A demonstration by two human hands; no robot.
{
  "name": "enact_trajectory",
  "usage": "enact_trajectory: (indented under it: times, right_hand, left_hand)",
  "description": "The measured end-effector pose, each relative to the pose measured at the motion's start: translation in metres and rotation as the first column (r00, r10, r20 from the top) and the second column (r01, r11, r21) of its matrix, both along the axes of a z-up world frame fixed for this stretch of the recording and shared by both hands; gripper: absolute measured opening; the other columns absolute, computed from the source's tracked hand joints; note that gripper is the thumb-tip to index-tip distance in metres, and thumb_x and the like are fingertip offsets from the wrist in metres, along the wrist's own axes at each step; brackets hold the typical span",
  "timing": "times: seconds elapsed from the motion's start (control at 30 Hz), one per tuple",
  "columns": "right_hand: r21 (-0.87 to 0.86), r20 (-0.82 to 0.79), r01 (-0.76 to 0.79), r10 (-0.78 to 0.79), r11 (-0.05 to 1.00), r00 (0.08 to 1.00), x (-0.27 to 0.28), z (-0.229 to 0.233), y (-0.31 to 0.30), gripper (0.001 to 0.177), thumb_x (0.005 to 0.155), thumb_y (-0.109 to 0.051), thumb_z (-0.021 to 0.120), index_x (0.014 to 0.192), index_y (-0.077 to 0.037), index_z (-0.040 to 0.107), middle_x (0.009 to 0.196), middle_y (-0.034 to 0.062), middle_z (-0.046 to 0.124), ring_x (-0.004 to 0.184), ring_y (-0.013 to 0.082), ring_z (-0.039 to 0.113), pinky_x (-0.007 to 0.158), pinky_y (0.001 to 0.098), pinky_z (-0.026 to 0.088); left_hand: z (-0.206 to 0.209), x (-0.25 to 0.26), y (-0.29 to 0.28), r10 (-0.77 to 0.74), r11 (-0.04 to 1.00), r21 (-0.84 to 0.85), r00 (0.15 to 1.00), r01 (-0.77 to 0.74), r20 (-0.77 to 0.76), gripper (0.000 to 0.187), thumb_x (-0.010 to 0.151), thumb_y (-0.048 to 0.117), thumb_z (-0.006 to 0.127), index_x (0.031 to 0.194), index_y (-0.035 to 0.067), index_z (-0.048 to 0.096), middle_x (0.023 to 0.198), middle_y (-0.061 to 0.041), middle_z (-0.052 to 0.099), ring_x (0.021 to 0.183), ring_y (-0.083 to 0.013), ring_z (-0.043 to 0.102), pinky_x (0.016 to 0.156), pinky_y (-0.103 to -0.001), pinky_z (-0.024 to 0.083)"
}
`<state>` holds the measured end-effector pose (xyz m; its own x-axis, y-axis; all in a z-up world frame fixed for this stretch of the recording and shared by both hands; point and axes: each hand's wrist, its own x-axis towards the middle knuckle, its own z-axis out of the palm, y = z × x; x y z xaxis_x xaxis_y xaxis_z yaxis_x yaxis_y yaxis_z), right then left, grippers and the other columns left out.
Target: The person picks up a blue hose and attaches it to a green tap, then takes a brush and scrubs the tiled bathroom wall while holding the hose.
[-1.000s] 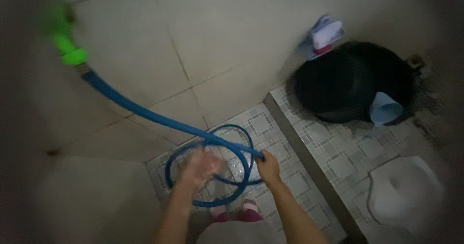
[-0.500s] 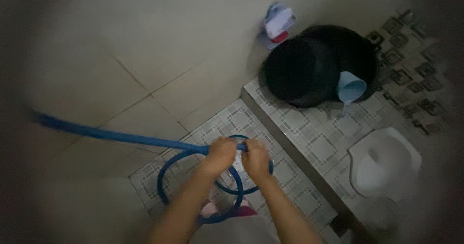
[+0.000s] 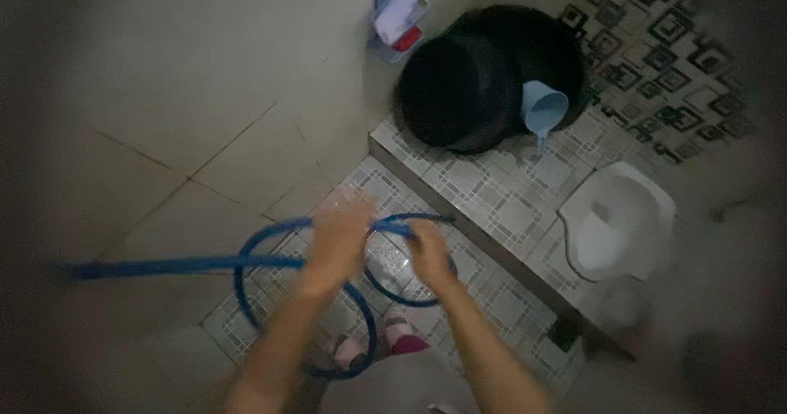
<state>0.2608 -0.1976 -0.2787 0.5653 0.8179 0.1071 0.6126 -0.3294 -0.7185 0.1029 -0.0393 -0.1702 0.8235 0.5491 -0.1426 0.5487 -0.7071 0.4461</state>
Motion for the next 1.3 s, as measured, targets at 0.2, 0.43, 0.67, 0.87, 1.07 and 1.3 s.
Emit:
enact_trajectory:
  times: [0.2, 0.43, 0.67, 0.87, 1.07, 1.3]
  right_hand:
    - [0.039, 0.172, 0.027, -0.033, 0.999, 0.984, 0.000, 0.023, -0.021, 0.034, 0.070, 0.002, 0.071, 0.104, -0.004, 0.071, 0.105, 0.0203, 0.070, 0.102, 0.0409, 0.064, 0.092, 0.0497, 0.049]
    - [-0.413, -0.057, 0.552, -0.626, 0.724, 0.778, 0.065, 0.029, -0.103, 0.027, 0.092, -0.025, 0.072, 0.114, -0.010, 0.073, 0.102, 0.0156, 0.073, 0.094, 0.0343, 0.069, 0.087, 0.0462, 0.052]
    - [-0.397, 0.089, 0.412, -0.412, 0.820, 0.907, 0.043, 0.077, -0.054, 0.024, 0.087, -0.009, 0.067, 0.111, -0.009, 0.070, 0.104, 0.0135, 0.070, 0.095, 0.0341, 0.071, 0.082, 0.0454, 0.057]
    - [0.191, -0.398, 0.593, -0.491, 0.782, 0.775, 0.068, 0.008, -0.067, 0.042, 0.075, 0.005, 0.065, 0.116, -0.006, 0.064, 0.130, 0.0214, 0.055, 0.120, 0.0380, 0.057, 0.097, 0.0457, 0.052]
    - [-0.357, -0.897, 0.870, 0.136, 0.340, -0.421, 0.161, -0.014, -0.095, 0.048, 0.094, -0.017, 0.053, 0.130, 0.010, 0.037, 0.114, 0.0320, 0.055, 0.101, 0.0415, 0.063, 0.081, 0.0453, 0.058]
    - [0.011, -0.999, 0.833, -0.021, 0.553, 0.027, 0.124, 0.013, -0.052, 0.032, 0.102, -0.041, 0.053, 0.090, -0.011, 0.052, 0.068, 0.0065, 0.055, 0.055, 0.0211, 0.054, 0.048, 0.0342, 0.043]
  left_hand:
    - [-0.013, 0.042, -0.016, -0.180, 0.979, -0.127, 0.968, 0.159, -0.176, 0.019, 0.096, 0.018, 0.066, 0.112, 0.009, 0.071, 0.110, -0.017, 0.074, 0.108, -0.0340, 0.070, 0.098, -0.048, 0.053]
    - [0.028, -0.004, 0.067, 0.139, 0.963, -0.198, 0.967, -0.182, -0.215, 0.031, 0.093, 0.021, 0.068, 0.122, 0.009, 0.068, 0.114, -0.017, 0.072, 0.106, -0.0346, 0.069, 0.094, -0.049, 0.053]
    - [0.016, 0.076, -0.044, -0.118, 0.986, 0.119, 0.993, 0.119, -0.018, 0.046, 0.079, 0.008, 0.072, 0.124, 0.010, 0.066, 0.127, -0.016, 0.064, 0.121, -0.0351, 0.058, 0.101, -0.052, 0.044]
    - [0.033, 0.082, -0.066, -0.286, 0.931, -0.131, 0.905, 0.340, 0.315, 0.032, 0.084, 0.035, 0.074, 0.108, 0.014, 0.073, 0.090, -0.011, 0.074, 0.087, -0.0347, 0.071, 0.077, -0.046, 0.054]
    - [0.049, 0.033, -0.021, -0.431, 0.863, -0.357, 0.889, 0.357, -0.154, 0.033, 0.089, 0.041, 0.072, 0.108, 0.015, 0.072, 0.093, -0.010, 0.072, 0.091, -0.0282, 0.070, 0.081, -0.044, 0.052]
    - [-0.031, 0.042, 0.000, -0.241, 0.659, -0.751, 0.957, 0.040, -0.161, 0.061, 0.093, 0.052, 0.059, 0.141, 0.014, 0.057, 0.132, -0.010, 0.070, 0.115, -0.0240, 0.069, 0.100, -0.041, 0.054]
